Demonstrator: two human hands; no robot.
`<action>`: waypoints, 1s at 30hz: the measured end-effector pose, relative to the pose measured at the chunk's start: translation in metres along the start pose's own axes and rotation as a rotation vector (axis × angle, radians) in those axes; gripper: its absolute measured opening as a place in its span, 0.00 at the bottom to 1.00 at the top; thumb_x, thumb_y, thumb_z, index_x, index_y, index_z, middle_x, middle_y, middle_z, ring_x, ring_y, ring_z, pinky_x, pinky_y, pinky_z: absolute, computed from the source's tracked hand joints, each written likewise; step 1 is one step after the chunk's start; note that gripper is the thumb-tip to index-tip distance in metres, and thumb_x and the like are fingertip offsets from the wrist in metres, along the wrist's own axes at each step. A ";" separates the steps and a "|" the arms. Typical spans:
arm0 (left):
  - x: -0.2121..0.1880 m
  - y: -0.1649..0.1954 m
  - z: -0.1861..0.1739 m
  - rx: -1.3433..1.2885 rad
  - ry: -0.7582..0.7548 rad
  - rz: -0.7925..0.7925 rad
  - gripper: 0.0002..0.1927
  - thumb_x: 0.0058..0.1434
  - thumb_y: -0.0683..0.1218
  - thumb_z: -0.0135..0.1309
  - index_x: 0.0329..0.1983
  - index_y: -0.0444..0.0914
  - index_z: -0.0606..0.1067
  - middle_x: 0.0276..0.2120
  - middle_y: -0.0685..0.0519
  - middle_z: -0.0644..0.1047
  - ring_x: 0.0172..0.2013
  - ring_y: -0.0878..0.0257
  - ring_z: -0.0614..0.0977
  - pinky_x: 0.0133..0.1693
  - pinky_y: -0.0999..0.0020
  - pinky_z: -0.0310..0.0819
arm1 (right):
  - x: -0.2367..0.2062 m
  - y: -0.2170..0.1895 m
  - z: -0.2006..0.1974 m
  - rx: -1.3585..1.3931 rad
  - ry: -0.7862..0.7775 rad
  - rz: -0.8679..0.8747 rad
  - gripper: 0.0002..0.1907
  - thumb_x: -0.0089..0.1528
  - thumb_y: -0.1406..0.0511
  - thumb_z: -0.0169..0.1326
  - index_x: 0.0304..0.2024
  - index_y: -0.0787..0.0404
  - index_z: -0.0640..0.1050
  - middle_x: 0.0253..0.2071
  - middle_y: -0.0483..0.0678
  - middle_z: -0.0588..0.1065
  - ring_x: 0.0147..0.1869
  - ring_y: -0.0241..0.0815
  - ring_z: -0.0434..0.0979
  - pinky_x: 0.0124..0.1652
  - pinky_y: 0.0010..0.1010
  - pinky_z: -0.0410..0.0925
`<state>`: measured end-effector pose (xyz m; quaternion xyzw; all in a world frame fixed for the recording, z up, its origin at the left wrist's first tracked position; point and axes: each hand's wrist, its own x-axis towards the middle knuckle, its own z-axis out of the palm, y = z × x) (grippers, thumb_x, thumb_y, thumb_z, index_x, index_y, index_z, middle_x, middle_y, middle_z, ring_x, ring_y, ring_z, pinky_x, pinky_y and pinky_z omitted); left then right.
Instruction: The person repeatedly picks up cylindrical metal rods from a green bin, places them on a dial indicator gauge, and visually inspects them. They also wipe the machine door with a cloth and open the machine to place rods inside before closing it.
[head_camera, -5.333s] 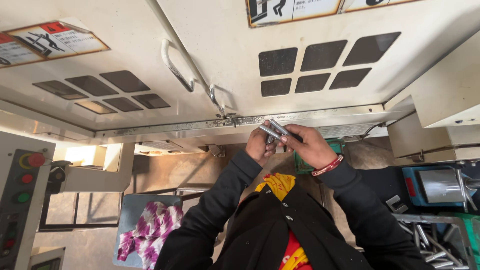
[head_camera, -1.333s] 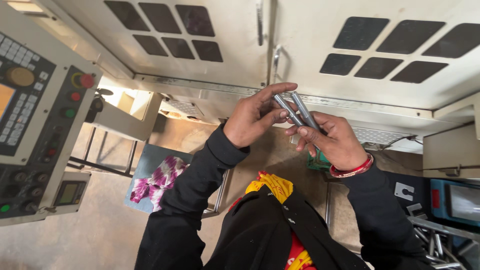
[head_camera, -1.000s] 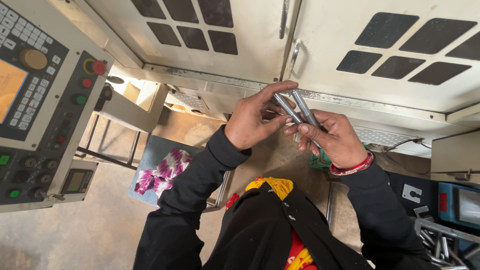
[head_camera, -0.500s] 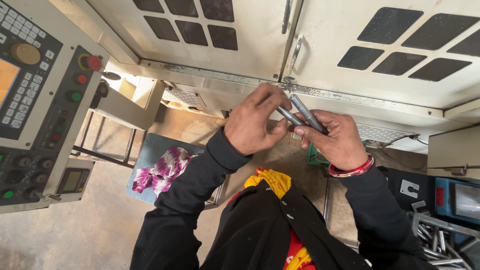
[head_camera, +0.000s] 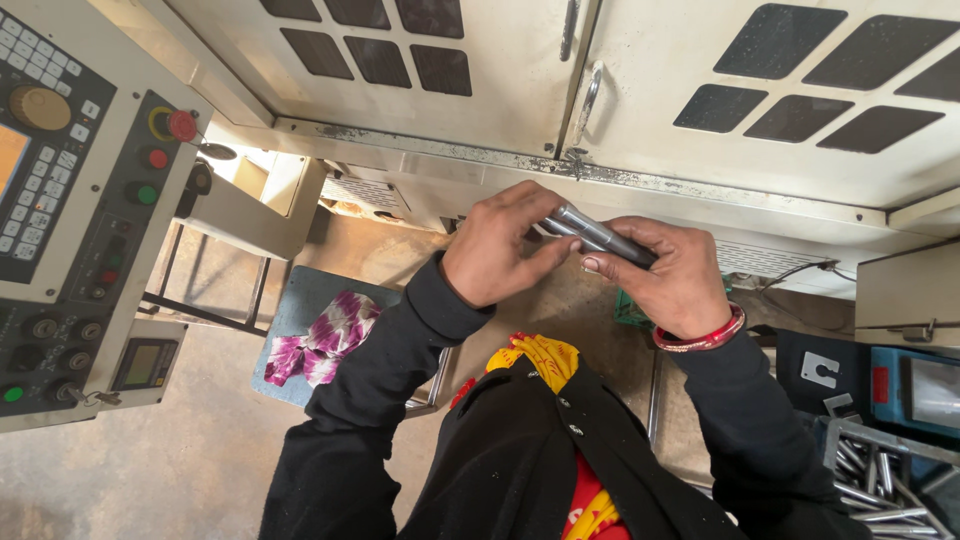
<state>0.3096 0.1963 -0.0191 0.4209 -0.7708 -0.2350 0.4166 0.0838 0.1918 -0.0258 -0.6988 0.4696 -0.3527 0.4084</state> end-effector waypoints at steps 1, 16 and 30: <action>0.000 0.000 -0.001 -0.017 0.004 0.025 0.12 0.61 0.45 0.62 0.45 0.35 0.77 0.36 0.47 0.77 0.34 0.52 0.83 0.36 0.63 0.78 | 0.001 -0.001 0.001 -0.031 0.009 -0.013 0.13 0.56 0.70 0.68 0.43 0.65 0.83 0.31 0.44 0.82 0.33 0.27 0.78 0.34 0.21 0.71; 0.003 -0.011 -0.005 -0.137 0.020 -0.164 0.06 0.67 0.41 0.52 0.45 0.35 0.76 0.31 0.50 0.81 0.30 0.61 0.86 0.36 0.69 0.79 | 0.006 0.003 0.008 -0.022 0.025 -0.062 0.18 0.54 0.69 0.70 0.46 0.64 0.82 0.38 0.47 0.84 0.40 0.30 0.83 0.41 0.21 0.74; -0.008 0.003 0.000 0.059 0.055 -0.095 0.12 0.55 0.44 0.59 0.43 0.40 0.78 0.32 0.50 0.79 0.28 0.54 0.83 0.33 0.63 0.78 | 0.003 -0.004 0.008 -0.162 0.067 -0.144 0.17 0.54 0.69 0.70 0.45 0.63 0.83 0.38 0.48 0.84 0.41 0.35 0.85 0.41 0.24 0.75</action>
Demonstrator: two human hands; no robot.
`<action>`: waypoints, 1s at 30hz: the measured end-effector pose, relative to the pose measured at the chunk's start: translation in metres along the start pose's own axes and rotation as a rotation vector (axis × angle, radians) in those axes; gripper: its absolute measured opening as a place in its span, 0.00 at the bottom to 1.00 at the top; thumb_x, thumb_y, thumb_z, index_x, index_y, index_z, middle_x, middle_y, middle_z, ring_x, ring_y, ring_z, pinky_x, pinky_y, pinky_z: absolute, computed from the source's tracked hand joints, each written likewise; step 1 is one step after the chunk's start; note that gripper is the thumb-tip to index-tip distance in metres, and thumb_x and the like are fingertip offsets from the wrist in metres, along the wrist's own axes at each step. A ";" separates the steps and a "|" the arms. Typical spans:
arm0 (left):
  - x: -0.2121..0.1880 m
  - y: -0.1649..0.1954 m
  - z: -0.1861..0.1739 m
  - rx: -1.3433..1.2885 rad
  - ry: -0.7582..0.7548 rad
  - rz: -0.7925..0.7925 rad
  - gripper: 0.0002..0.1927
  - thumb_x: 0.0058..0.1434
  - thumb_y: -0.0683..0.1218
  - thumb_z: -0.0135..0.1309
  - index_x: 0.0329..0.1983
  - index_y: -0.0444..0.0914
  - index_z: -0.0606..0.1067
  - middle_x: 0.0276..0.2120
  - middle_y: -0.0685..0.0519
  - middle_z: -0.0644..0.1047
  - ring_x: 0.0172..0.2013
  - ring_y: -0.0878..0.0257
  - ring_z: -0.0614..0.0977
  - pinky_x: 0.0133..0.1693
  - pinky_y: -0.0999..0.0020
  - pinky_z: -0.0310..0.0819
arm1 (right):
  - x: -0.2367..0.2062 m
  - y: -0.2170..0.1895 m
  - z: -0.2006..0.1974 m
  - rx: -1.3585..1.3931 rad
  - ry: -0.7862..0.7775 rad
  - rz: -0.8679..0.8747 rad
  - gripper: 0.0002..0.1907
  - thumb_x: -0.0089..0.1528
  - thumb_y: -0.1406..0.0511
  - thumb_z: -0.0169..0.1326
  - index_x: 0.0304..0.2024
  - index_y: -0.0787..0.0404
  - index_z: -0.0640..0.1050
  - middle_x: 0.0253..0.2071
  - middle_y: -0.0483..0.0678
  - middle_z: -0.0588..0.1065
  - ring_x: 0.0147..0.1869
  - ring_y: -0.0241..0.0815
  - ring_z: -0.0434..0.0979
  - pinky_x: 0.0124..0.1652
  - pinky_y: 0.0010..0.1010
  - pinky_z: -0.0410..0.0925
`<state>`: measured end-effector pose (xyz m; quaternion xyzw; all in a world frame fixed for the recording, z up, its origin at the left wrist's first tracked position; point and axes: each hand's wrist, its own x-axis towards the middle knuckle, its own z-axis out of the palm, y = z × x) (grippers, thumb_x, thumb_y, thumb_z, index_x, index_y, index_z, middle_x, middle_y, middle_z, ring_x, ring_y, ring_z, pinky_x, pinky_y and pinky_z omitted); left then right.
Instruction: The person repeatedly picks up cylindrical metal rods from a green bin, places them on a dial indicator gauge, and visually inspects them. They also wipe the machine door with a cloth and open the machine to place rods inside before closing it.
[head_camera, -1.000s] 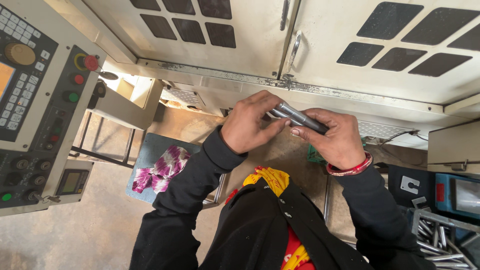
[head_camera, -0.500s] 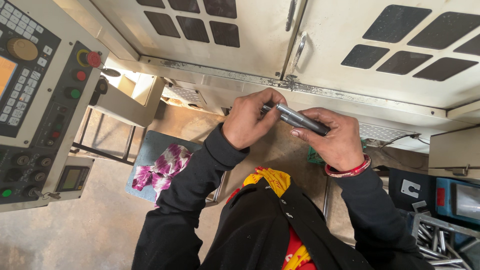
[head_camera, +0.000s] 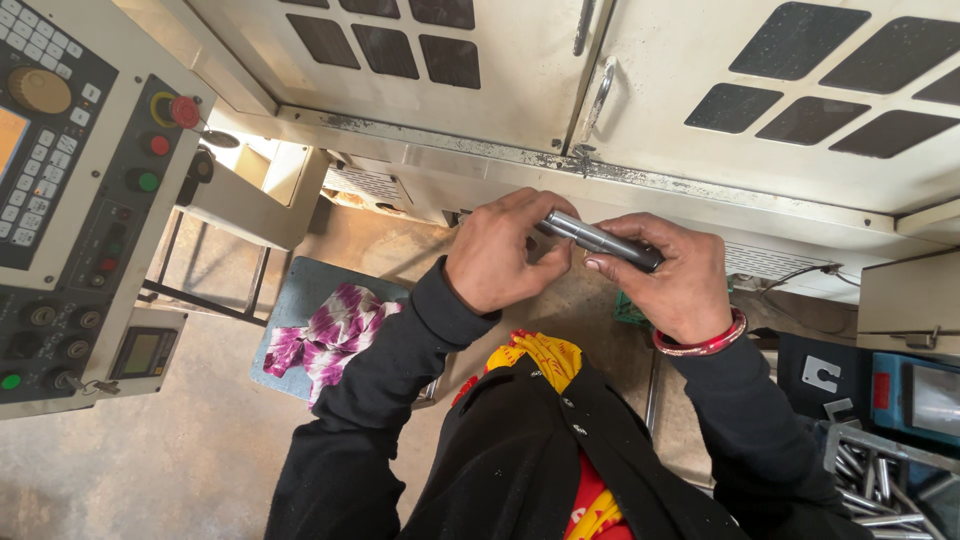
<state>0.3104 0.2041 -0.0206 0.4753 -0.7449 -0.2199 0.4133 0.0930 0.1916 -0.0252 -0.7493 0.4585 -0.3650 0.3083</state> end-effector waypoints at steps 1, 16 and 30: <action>-0.001 0.000 0.001 0.018 0.004 0.001 0.12 0.55 0.45 0.60 0.43 0.40 0.78 0.33 0.50 0.79 0.28 0.54 0.82 0.33 0.63 0.77 | 0.000 -0.002 0.000 -0.001 0.004 -0.009 0.17 0.54 0.69 0.70 0.45 0.63 0.83 0.38 0.47 0.84 0.41 0.35 0.86 0.41 0.25 0.75; -0.007 -0.005 0.025 -0.184 0.164 -0.015 0.06 0.54 0.39 0.57 0.35 0.38 0.75 0.30 0.52 0.74 0.27 0.63 0.79 0.32 0.68 0.73 | -0.008 -0.018 0.000 -0.120 0.046 -0.065 0.17 0.55 0.68 0.69 0.46 0.60 0.83 0.37 0.49 0.83 0.43 0.41 0.87 0.41 0.27 0.75; -0.009 -0.011 0.016 -0.587 -0.019 -0.206 0.07 0.74 0.42 0.48 0.48 0.37 0.75 0.31 0.54 0.80 0.30 0.73 0.81 0.34 0.76 0.76 | -0.011 -0.003 -0.001 0.142 0.043 -0.064 0.23 0.54 0.72 0.70 0.51 0.62 0.79 0.46 0.51 0.83 0.51 0.38 0.85 0.49 0.26 0.77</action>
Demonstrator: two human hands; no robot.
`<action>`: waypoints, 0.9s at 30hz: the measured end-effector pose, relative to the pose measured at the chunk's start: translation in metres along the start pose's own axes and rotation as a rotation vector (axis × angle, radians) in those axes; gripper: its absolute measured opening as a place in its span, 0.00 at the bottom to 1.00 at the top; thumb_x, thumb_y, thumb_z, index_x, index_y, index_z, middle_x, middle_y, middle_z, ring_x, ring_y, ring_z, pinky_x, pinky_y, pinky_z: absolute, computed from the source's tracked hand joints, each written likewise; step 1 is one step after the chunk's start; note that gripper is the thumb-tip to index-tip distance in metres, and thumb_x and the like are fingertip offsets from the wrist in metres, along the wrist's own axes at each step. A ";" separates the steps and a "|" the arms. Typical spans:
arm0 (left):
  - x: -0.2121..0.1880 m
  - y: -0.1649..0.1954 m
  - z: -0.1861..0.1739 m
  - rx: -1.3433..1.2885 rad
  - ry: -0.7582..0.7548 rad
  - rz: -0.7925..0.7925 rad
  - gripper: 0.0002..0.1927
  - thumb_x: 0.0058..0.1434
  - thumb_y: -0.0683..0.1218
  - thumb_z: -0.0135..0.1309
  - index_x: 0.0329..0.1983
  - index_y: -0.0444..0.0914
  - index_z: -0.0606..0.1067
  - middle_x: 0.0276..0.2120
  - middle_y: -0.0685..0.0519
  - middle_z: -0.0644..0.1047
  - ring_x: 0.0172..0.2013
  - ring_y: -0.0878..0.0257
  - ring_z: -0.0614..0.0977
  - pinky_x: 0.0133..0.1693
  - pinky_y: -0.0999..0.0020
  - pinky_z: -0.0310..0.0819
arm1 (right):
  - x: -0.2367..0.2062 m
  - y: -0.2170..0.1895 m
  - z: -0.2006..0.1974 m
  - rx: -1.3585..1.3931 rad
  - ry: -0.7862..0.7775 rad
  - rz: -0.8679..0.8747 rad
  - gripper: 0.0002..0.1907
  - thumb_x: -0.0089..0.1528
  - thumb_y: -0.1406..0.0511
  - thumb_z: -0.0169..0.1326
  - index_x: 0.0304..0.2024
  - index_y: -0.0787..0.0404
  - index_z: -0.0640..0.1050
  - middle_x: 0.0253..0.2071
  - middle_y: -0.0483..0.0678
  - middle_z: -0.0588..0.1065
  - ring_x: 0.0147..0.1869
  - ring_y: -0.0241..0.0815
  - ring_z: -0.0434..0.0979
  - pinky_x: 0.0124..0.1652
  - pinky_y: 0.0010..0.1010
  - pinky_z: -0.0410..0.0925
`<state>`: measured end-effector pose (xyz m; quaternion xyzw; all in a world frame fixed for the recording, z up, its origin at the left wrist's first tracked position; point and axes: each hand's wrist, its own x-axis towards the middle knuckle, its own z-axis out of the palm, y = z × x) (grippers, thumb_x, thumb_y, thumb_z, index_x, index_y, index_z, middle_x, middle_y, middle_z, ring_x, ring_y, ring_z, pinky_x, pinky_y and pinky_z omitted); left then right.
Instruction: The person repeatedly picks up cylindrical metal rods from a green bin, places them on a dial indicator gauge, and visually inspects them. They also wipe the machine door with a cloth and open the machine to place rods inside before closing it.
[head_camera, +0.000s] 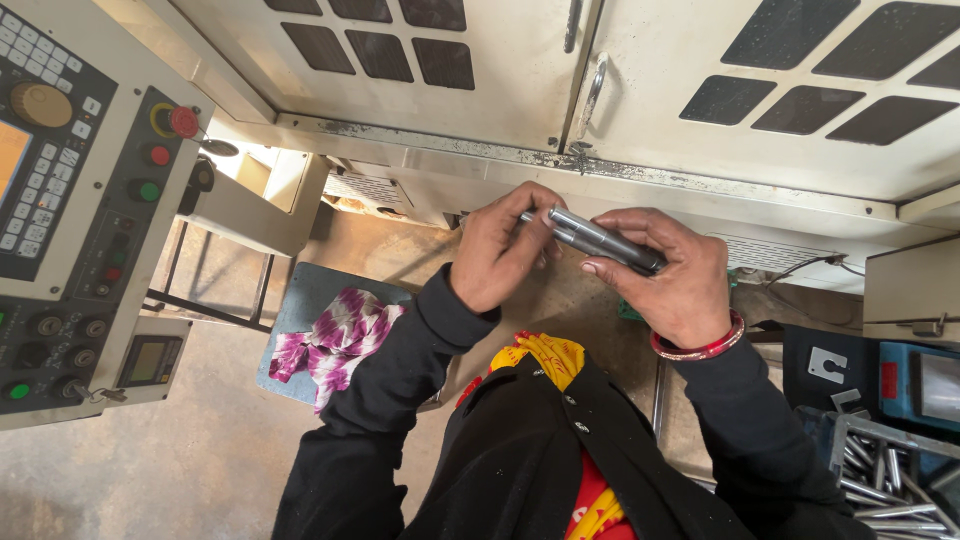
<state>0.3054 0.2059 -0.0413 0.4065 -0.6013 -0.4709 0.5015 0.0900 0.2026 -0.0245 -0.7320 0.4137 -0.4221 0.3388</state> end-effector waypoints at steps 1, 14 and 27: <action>0.000 0.003 0.000 0.108 0.006 0.035 0.07 0.69 0.42 0.52 0.47 0.36 0.76 0.31 0.54 0.80 0.29 0.72 0.81 0.32 0.75 0.76 | 0.000 -0.001 -0.001 0.016 -0.007 0.000 0.23 0.54 0.72 0.70 0.51 0.62 0.79 0.47 0.51 0.83 0.52 0.38 0.85 0.49 0.26 0.77; -0.004 0.019 0.016 0.594 0.102 0.257 0.08 0.52 0.43 0.58 0.36 0.39 0.78 0.31 0.52 0.79 0.29 0.55 0.83 0.33 0.63 0.77 | -0.003 -0.021 -0.005 -0.197 -0.021 -0.036 0.33 0.53 0.72 0.67 0.61 0.55 0.74 0.42 0.46 0.84 0.48 0.41 0.87 0.44 0.28 0.77; -0.005 0.004 0.035 0.631 0.161 0.350 0.06 0.56 0.41 0.56 0.34 0.38 0.71 0.28 0.50 0.75 0.31 0.51 0.81 0.35 0.57 0.75 | -0.006 -0.009 -0.007 -0.220 0.014 0.018 0.36 0.54 0.70 0.68 0.64 0.52 0.72 0.42 0.47 0.84 0.50 0.44 0.86 0.46 0.30 0.77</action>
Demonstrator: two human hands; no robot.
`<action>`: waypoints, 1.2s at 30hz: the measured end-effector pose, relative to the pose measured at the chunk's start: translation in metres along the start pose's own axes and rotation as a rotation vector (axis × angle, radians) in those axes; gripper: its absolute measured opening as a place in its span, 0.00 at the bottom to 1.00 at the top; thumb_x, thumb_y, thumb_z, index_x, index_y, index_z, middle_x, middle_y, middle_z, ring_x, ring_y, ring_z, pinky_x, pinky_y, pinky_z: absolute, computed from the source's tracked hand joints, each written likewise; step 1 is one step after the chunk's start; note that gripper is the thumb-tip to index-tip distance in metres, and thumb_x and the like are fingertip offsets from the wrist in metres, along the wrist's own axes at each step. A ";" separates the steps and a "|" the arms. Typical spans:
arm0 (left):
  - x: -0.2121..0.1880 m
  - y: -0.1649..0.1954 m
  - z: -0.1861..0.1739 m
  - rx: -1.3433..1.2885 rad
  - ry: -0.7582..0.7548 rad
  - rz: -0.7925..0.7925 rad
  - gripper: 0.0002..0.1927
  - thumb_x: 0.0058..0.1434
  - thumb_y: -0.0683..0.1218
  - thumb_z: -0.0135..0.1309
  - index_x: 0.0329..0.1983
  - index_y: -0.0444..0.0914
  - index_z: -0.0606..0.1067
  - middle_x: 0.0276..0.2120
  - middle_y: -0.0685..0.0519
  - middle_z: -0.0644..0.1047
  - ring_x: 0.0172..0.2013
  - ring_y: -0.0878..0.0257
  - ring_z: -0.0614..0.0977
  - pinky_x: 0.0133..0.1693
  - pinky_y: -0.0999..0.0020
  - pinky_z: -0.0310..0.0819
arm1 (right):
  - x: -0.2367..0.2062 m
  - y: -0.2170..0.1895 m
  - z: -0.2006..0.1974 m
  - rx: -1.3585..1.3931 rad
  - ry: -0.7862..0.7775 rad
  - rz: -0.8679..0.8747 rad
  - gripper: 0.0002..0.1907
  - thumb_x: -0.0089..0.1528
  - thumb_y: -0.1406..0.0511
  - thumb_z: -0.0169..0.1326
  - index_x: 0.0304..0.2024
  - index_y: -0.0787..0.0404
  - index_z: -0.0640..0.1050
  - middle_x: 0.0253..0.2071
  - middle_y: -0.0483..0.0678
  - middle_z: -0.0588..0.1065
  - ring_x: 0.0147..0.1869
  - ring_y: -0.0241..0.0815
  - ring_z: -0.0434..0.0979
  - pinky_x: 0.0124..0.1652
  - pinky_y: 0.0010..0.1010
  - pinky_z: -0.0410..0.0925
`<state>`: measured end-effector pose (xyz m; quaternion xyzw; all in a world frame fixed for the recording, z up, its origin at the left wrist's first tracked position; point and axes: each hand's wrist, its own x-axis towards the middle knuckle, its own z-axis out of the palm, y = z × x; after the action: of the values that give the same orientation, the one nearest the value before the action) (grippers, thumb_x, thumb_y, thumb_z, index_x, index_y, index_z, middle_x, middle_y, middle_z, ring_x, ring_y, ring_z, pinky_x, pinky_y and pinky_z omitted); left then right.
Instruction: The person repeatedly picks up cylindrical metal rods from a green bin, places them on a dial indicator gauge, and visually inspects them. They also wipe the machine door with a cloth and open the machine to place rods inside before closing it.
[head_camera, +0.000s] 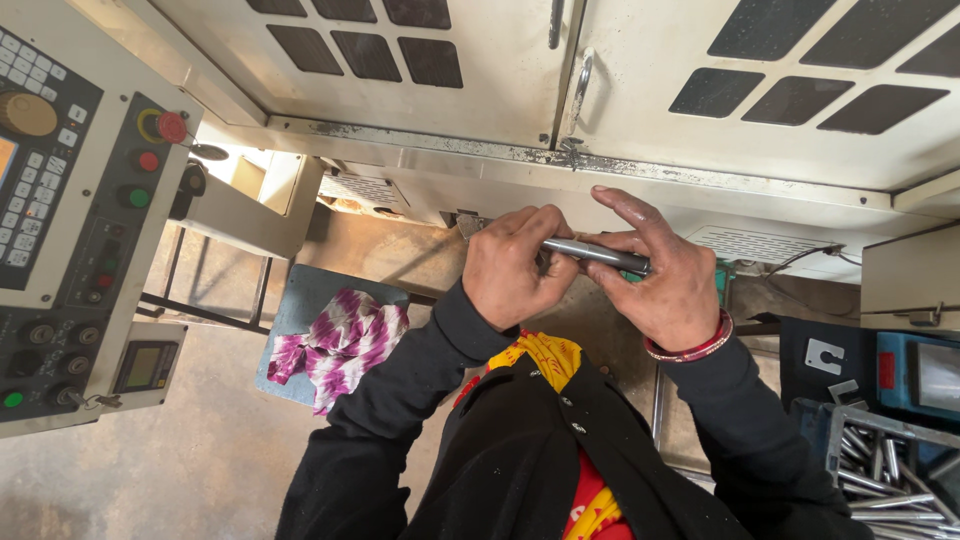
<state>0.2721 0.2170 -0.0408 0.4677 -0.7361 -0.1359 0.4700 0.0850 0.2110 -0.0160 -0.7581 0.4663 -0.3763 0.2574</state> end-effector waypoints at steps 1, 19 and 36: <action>-0.001 0.000 0.002 0.000 0.008 0.010 0.06 0.56 0.41 0.55 0.35 0.38 0.71 0.28 0.49 0.75 0.31 0.50 0.81 0.35 0.57 0.76 | 0.000 0.001 0.000 -0.003 0.005 -0.002 0.36 0.54 0.70 0.68 0.64 0.52 0.72 0.43 0.47 0.84 0.50 0.44 0.86 0.46 0.30 0.77; -0.032 -0.039 0.026 -1.051 -0.041 -0.401 0.16 0.77 0.43 0.47 0.65 0.34 0.68 0.43 0.49 0.79 0.42 0.65 0.81 0.45 0.68 0.80 | -0.017 0.046 0.019 0.480 0.007 0.198 0.20 0.57 0.76 0.66 0.51 0.69 0.76 0.44 0.53 0.83 0.48 0.36 0.83 0.47 0.25 0.76; -0.046 -0.008 0.039 -1.008 0.092 -0.472 0.13 0.73 0.44 0.56 0.56 0.32 0.74 0.36 0.55 0.75 0.26 0.76 0.67 0.27 0.80 0.59 | -0.024 0.015 0.021 0.209 0.168 -0.033 0.17 0.58 0.75 0.67 0.48 0.67 0.78 0.46 0.50 0.82 0.49 0.38 0.85 0.48 0.26 0.76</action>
<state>0.2498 0.2413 -0.0920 0.3425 -0.4341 -0.5524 0.6238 0.0877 0.2270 -0.0477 -0.7005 0.4318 -0.4894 0.2887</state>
